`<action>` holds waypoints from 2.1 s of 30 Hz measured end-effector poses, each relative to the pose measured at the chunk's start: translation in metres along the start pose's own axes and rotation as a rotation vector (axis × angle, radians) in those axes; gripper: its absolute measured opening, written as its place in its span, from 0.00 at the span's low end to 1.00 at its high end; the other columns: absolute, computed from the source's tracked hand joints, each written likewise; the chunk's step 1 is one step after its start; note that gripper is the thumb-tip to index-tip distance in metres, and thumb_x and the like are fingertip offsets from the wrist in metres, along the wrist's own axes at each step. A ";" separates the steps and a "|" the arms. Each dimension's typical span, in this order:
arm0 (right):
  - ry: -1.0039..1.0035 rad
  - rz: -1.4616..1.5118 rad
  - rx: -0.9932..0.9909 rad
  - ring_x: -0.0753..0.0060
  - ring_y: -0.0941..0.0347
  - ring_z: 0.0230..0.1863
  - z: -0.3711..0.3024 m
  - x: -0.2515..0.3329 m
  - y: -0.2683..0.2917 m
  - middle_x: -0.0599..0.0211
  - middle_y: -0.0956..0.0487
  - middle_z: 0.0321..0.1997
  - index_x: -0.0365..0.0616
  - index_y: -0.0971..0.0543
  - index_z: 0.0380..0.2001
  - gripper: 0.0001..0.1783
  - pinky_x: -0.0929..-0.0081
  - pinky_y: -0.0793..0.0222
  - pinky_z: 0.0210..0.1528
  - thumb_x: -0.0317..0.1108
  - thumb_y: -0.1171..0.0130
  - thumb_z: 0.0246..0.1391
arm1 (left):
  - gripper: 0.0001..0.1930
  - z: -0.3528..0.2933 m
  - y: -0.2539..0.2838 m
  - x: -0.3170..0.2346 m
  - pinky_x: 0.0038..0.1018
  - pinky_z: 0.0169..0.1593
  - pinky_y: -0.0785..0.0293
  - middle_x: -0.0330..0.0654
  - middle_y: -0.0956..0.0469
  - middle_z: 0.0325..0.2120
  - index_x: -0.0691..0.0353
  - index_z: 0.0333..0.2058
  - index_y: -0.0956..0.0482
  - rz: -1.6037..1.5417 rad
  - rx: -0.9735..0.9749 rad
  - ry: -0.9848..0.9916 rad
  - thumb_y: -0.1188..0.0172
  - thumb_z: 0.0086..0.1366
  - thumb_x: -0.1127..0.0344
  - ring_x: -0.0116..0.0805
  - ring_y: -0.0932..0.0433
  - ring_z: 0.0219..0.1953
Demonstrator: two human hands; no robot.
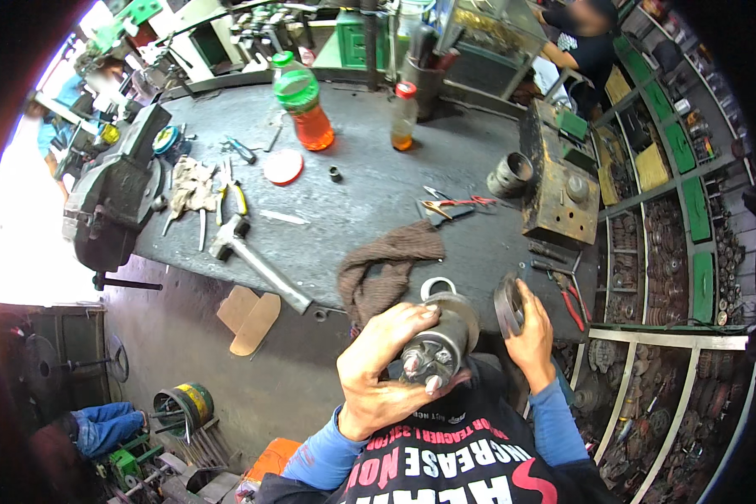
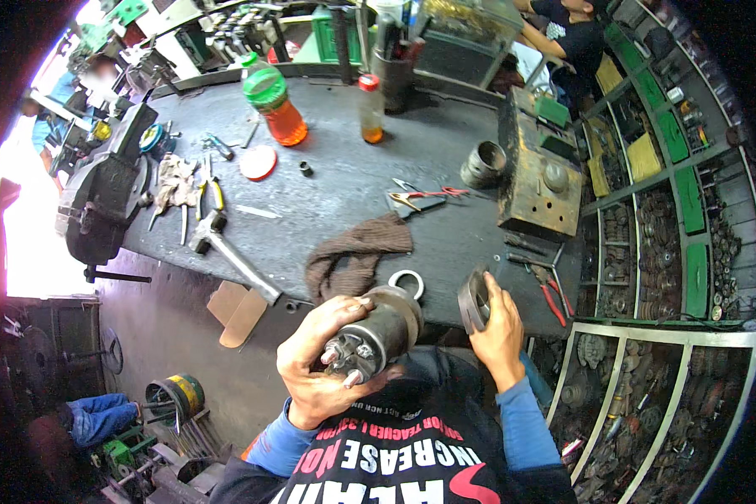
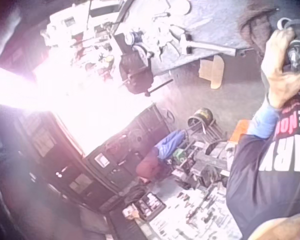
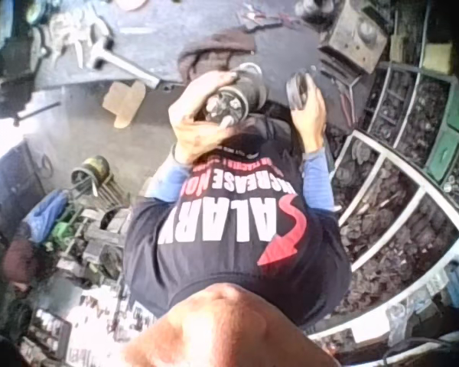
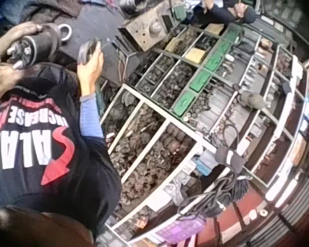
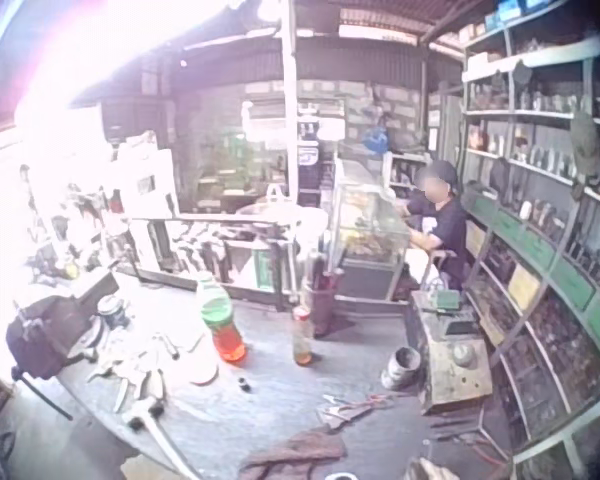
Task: The person holds a cylindrical metal housing and repeatedly taps it with a hammer to seat a bearing or internal component. They rotate the part between taps, inspect the interior, and continue hammering until the component appears seated. The person then places the hammer down and holds the assembled part.
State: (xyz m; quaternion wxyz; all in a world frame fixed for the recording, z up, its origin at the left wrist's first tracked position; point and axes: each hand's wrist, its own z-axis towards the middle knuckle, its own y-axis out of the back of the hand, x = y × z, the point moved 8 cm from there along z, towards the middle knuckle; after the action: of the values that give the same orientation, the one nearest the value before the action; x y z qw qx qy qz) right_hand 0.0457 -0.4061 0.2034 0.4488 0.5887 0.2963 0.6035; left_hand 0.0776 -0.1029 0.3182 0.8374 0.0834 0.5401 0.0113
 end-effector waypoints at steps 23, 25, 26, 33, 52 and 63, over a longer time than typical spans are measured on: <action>0.074 -0.025 0.421 0.35 0.30 0.68 0.044 0.067 -0.090 0.41 0.26 0.66 0.42 0.24 0.68 0.37 0.51 0.32 0.71 0.34 0.27 0.53 | 0.41 -0.056 0.173 0.031 0.35 0.64 0.22 0.49 0.14 0.52 0.72 0.59 0.20 -0.411 -0.400 0.501 0.12 0.44 0.74 0.37 0.17 0.56; 0.161 -0.129 0.530 0.33 0.31 0.69 0.037 0.087 -0.106 0.39 0.29 0.68 0.43 0.30 0.72 0.49 0.52 0.32 0.72 0.37 0.21 0.46 | 0.42 -0.049 0.172 0.033 0.38 0.65 0.22 0.52 0.14 0.52 0.72 0.59 0.20 -0.403 -0.418 0.486 0.11 0.43 0.74 0.40 0.16 0.57; 0.181 -0.119 0.534 0.33 0.29 0.66 0.039 0.092 -0.110 0.41 0.28 0.64 0.42 0.29 0.70 0.48 0.50 0.29 0.68 0.34 0.20 0.44 | 0.42 -0.047 0.172 0.034 0.38 0.65 0.22 0.52 0.14 0.52 0.72 0.59 0.21 -0.399 -0.439 0.492 0.11 0.43 0.74 0.40 0.16 0.57; 0.235 -0.177 0.468 0.36 0.26 0.59 0.082 0.098 -0.118 0.45 0.25 0.57 0.44 0.26 0.67 0.46 0.46 0.29 0.62 0.35 0.19 0.43 | 0.37 -0.027 0.188 0.040 0.30 0.62 0.22 0.46 0.14 0.52 0.71 0.58 0.19 -0.359 -0.511 0.467 0.13 0.49 0.72 0.30 0.17 0.54; 0.903 0.767 0.452 0.40 0.23 0.62 0.031 0.620 -0.181 0.47 0.20 0.59 0.37 0.25 0.62 0.39 0.51 0.27 0.66 0.34 0.24 0.45 | 0.30 -0.030 0.445 0.056 0.29 0.56 0.20 0.41 0.14 0.46 0.69 0.54 0.16 0.089 -0.553 0.511 0.17 0.52 0.72 0.29 0.17 0.48; -0.433 0.500 -0.177 0.60 0.15 0.44 0.079 0.209 -0.145 0.55 0.13 0.49 0.39 0.18 0.57 0.31 0.63 0.18 0.50 0.41 0.21 0.53 | 0.15 -0.060 0.392 0.188 0.30 0.47 0.19 0.37 0.17 0.42 0.63 0.50 0.19 -0.627 -0.441 0.823 0.35 0.75 0.57 0.28 0.17 0.41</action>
State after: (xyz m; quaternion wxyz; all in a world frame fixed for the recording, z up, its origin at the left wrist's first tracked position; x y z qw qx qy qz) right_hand 0.1714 -0.1719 0.1782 0.3890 0.7164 -0.0129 0.5791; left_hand 0.1297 0.3115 0.1839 0.5184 -0.2693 0.8062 -0.0939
